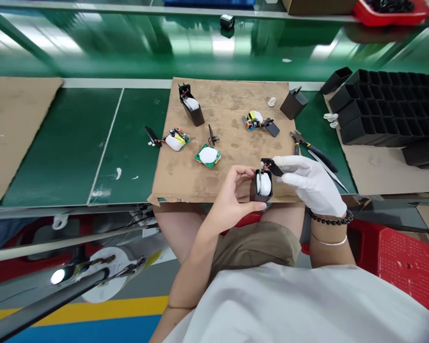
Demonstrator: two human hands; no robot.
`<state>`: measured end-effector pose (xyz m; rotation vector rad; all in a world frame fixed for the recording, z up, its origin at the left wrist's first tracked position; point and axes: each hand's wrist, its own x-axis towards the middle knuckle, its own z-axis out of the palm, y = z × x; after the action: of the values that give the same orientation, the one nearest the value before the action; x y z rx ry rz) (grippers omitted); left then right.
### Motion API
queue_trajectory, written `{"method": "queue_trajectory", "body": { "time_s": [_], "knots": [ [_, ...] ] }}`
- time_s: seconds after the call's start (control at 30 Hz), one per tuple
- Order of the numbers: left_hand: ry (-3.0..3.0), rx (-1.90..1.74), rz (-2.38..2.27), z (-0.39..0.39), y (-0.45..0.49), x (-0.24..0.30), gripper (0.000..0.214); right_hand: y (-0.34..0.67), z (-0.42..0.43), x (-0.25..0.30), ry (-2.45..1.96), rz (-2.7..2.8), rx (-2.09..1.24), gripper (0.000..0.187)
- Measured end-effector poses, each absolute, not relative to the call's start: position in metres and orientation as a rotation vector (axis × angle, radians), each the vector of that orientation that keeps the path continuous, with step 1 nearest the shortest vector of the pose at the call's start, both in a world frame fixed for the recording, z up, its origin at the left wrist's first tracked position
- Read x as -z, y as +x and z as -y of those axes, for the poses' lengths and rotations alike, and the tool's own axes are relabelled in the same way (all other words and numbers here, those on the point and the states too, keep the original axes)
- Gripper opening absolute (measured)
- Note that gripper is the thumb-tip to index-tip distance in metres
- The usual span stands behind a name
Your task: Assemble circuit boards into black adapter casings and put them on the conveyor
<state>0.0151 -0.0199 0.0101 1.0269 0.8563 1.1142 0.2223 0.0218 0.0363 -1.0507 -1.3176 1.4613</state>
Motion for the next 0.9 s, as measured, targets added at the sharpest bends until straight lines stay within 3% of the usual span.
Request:
{"method": "queue_trajectory", "body": {
  "time_s": [0.17, 0.33, 0.53, 0.63, 0.9],
  "knots": [
    [1.38, -1.364, -1.194, 0.018, 0.034, 0.007, 0.058, 0.208, -0.011, -0.038, -1.184, 1.387, -1.085, 0.023],
    [1.667, -1.641, -1.429, 0.01, 0.051, 0.02, 0.056, 0.183, 0.006, -0.039, -1.359, 1.636, -0.432, 0.027],
    [1.673, -1.668, -1.473, 0.007, 0.054, 0.027, 0.046, 0.164, 0.012, -0.03, -1.355, 1.864, -0.067, 0.028],
    [1.669, -1.687, -1.475, 0.007, 0.052, 0.027, 0.039, 0.162, 0.013, -0.025, -1.372, 1.938, -0.001, 0.025],
    [1.743, -1.645, -1.494, 0.008, 0.051, 0.025, 0.052, 0.174, 0.009, -0.03, -1.271, 1.795, -0.349, 0.025]
  ]
}}
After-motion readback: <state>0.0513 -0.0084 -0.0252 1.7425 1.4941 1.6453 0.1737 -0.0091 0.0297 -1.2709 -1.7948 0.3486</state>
